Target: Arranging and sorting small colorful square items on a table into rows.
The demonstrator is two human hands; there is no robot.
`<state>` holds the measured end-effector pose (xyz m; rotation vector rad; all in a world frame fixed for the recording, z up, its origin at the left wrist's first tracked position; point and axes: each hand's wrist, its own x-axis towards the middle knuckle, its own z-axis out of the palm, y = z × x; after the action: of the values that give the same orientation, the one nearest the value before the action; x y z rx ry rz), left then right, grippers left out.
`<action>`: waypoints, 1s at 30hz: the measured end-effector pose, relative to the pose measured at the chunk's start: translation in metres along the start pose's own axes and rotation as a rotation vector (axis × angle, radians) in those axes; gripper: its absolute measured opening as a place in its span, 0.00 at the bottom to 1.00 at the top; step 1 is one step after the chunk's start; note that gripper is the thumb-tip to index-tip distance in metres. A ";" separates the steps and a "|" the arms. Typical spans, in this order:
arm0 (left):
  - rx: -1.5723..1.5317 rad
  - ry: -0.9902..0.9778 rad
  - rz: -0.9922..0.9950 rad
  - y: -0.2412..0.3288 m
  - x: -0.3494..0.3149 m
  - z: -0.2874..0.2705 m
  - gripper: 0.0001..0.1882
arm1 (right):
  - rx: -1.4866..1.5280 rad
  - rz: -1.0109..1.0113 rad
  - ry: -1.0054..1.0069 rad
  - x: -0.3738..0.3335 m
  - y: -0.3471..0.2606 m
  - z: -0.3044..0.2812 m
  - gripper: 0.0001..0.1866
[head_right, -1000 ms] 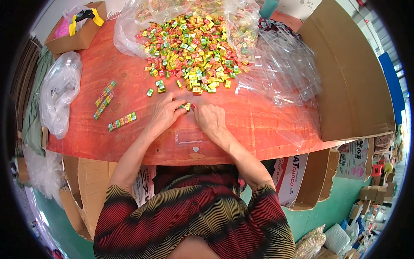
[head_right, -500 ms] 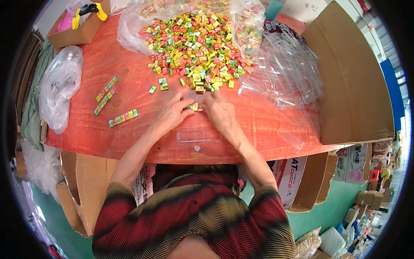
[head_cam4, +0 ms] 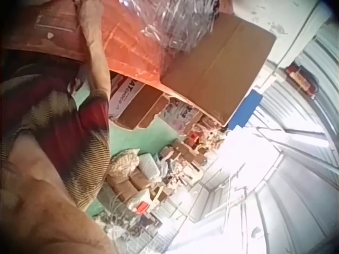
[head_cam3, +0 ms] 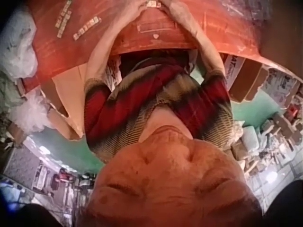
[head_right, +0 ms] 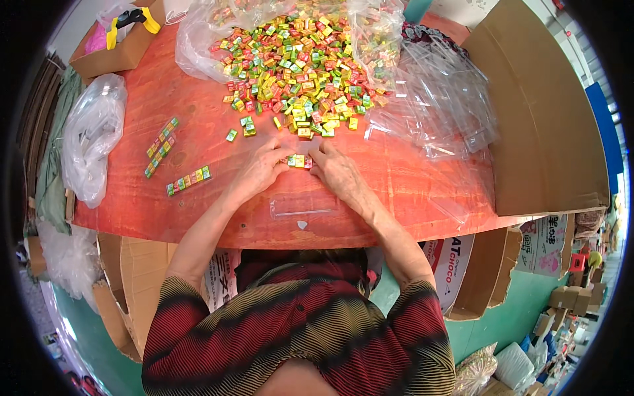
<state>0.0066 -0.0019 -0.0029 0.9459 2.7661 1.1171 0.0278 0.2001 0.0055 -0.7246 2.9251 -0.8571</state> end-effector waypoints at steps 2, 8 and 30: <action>-0.001 -0.015 -0.060 0.008 0.000 -0.002 0.18 | 0.047 -0.003 0.061 -0.003 -0.003 -0.001 0.22; 0.054 0.066 -0.070 0.012 0.004 0.000 0.16 | 0.064 -0.034 0.141 0.002 -0.007 -0.001 0.18; 0.579 0.009 -0.114 0.080 -0.094 0.043 0.40 | -0.298 0.060 -0.107 -0.105 -0.052 0.020 0.45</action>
<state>0.1352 0.0195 -0.0032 0.7852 3.1607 0.2959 0.1468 0.1973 0.0024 -0.6655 2.9910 -0.3673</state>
